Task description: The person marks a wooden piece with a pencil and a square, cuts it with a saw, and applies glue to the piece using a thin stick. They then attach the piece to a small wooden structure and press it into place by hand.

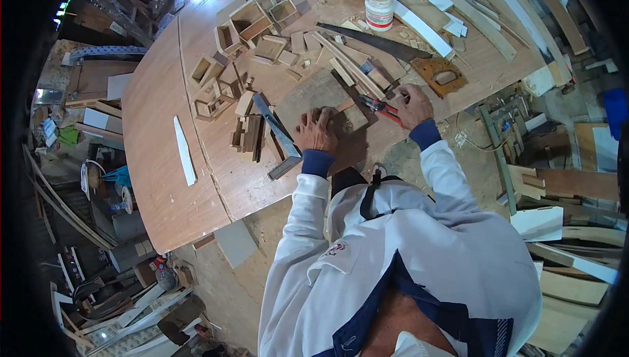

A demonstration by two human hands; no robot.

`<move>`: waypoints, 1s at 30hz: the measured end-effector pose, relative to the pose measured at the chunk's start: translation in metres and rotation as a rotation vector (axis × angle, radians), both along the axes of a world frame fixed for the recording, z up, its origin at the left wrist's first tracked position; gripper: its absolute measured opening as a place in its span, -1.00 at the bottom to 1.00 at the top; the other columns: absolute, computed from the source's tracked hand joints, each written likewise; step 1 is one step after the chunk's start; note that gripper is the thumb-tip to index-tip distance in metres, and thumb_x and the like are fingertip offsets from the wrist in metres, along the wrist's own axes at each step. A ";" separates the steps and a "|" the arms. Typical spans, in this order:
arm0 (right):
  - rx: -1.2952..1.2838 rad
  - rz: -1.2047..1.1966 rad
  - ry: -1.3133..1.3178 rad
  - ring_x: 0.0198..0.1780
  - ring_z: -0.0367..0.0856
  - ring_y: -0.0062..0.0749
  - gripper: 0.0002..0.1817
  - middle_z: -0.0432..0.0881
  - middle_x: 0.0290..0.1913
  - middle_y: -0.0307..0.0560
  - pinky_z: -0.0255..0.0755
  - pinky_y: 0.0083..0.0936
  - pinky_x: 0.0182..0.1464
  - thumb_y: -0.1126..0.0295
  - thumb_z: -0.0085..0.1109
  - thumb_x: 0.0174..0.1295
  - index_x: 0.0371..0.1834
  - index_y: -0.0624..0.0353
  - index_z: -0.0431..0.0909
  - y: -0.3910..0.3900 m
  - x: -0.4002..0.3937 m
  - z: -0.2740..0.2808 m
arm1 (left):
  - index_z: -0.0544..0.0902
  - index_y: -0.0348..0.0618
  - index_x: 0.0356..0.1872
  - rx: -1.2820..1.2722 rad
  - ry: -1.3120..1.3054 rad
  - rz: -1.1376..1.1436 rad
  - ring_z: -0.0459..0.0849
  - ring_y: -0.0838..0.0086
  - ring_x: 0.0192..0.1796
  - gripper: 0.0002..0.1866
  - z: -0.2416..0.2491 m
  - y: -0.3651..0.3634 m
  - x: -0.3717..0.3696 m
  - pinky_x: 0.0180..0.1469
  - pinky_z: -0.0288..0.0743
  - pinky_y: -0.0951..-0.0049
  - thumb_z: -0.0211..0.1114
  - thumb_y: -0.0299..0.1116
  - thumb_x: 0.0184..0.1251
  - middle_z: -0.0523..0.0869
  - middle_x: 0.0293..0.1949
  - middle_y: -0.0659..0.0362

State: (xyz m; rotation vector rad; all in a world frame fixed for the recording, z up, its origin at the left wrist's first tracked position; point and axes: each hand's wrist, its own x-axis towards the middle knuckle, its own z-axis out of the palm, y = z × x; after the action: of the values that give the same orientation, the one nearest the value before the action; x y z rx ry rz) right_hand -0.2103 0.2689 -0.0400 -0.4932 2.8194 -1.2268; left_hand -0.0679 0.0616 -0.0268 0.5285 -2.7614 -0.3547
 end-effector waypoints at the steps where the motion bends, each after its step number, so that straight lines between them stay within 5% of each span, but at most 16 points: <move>1: 0.023 -0.022 -0.042 -0.05 0.56 -0.06 -0.77 0.61 -0.13 0.03 0.42 -0.27 0.03 0.34 0.08 0.15 -0.16 0.16 0.54 0.007 -0.004 -0.001 | 0.63 0.07 -0.08 -0.001 0.000 -0.003 0.48 0.17 0.05 -0.70 -0.007 -0.001 -0.002 0.02 0.38 0.10 0.25 -0.32 0.11 0.59 -0.05 0.19; 11: 0.045 -0.196 0.117 0.04 0.48 -0.01 -0.69 0.54 -0.06 0.02 0.35 -0.21 0.11 0.40 0.09 0.09 -0.06 0.11 0.53 0.073 -0.040 -0.018 | 0.63 0.01 -0.13 0.141 0.225 -0.281 0.50 0.13 -0.04 -0.68 -0.020 0.045 -0.022 -0.02 0.35 0.10 0.22 -0.38 -0.01 0.61 -0.13 0.12; 13: 0.103 -0.193 0.138 0.08 0.44 -0.01 -0.67 0.51 0.00 0.03 0.33 -0.21 0.15 0.40 0.10 0.10 -0.02 0.11 0.52 0.082 -0.044 -0.015 | 0.64 -0.06 -0.25 0.096 0.364 -0.062 0.52 0.12 -0.10 -0.82 -0.014 0.033 -0.014 -0.06 0.41 0.15 0.20 -0.41 0.09 0.61 -0.20 0.10; 16: 0.200 -0.190 0.223 0.17 0.37 0.00 -0.64 0.46 0.09 0.05 0.27 -0.22 0.22 0.39 0.11 0.11 0.03 0.10 0.48 0.091 -0.052 -0.017 | 0.64 -0.07 -0.25 0.072 0.218 0.135 0.51 0.10 -0.10 -0.83 -0.025 0.015 -0.004 -0.06 0.40 0.14 0.19 -0.42 0.11 0.59 -0.21 0.07; 21: 0.287 -0.121 0.277 0.24 0.31 0.01 -0.60 0.40 0.17 0.02 0.23 -0.20 0.28 0.33 0.12 0.13 0.08 0.09 0.46 0.090 -0.064 -0.015 | 0.65 -0.03 -0.23 0.057 0.257 -0.178 0.51 0.12 -0.08 -0.81 -0.030 0.050 -0.015 -0.08 0.39 0.14 0.20 -0.39 0.12 0.58 -0.21 0.07; 26: 0.541 -0.028 -0.013 0.28 0.27 -0.05 -0.55 0.39 0.19 -0.06 0.16 -0.03 0.30 0.23 0.14 0.12 0.10 0.07 0.47 0.082 -0.061 0.010 | 0.66 -0.03 -0.22 0.129 0.238 -0.050 0.51 0.15 -0.07 -0.81 -0.026 0.046 -0.009 -0.07 0.38 0.14 0.20 -0.37 0.12 0.59 -0.18 0.11; 30: 0.620 0.029 0.099 0.27 0.28 -0.09 -0.59 0.40 0.17 -0.09 0.10 0.12 0.28 0.20 0.15 0.12 0.05 0.04 0.50 0.086 -0.063 -0.006 | 0.67 0.02 -0.22 0.027 0.121 0.115 0.52 0.18 -0.05 -0.82 -0.019 0.028 -0.003 -0.05 0.37 0.15 0.20 -0.35 0.16 0.59 -0.17 0.13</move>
State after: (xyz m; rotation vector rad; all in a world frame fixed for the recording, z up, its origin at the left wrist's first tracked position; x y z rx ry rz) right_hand -0.2735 0.3544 -0.0462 -0.5524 3.0328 -0.2809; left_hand -0.0710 0.0897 -0.0456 0.6474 -2.6004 -0.3836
